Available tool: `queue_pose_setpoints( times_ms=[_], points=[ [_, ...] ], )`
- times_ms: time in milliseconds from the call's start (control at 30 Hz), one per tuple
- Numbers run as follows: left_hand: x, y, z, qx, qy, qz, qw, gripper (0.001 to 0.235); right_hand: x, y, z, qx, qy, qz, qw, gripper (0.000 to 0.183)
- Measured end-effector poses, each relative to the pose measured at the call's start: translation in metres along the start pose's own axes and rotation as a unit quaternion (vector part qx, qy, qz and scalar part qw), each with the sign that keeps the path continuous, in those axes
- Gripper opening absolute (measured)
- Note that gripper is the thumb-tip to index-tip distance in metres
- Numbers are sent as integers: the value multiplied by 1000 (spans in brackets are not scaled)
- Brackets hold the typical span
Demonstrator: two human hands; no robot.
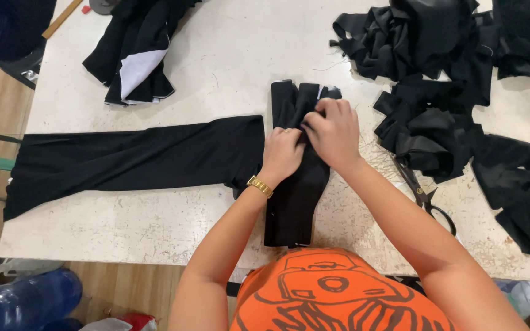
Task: Folding and stacking black fabric pieces on a work table in a sewing factory
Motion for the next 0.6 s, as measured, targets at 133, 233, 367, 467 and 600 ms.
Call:
queue_pose_setpoints(
  times_ms=[133, 233, 367, 467, 600],
  points=[
    [1, 3, 31, -49, -131, 52, 989, 19, -9, -18, 50, 49, -182, -112, 976, 7],
    [-3, 5, 6, -92, -27, 40, 995, 31, -23, 1, 49, 146, -228, -76, 960, 29],
    [-8, 7, -3, 70, 71, -18, 995, 26, -40, 64, -21, 78, 68, 173, 980, 18],
    [-11, -48, -51, 174, 143, -139, 964, 18, -61, 94, -54, 122, 196, 267, 936, 22],
    [-31, -52, -84, 231, 122, -123, 958, 18, -75, 117, -70, 197, 264, 315, 890, 23]
  ],
)
Point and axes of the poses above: each hand's wrist, its own x-axis towards the middle knuckle, its own y-axis out of the palm, z = x × y, the point moved 9 cm from there along x, towards the middle knuckle, and after that the axes turned 5 degrees about -z, right-handed, at the moved point
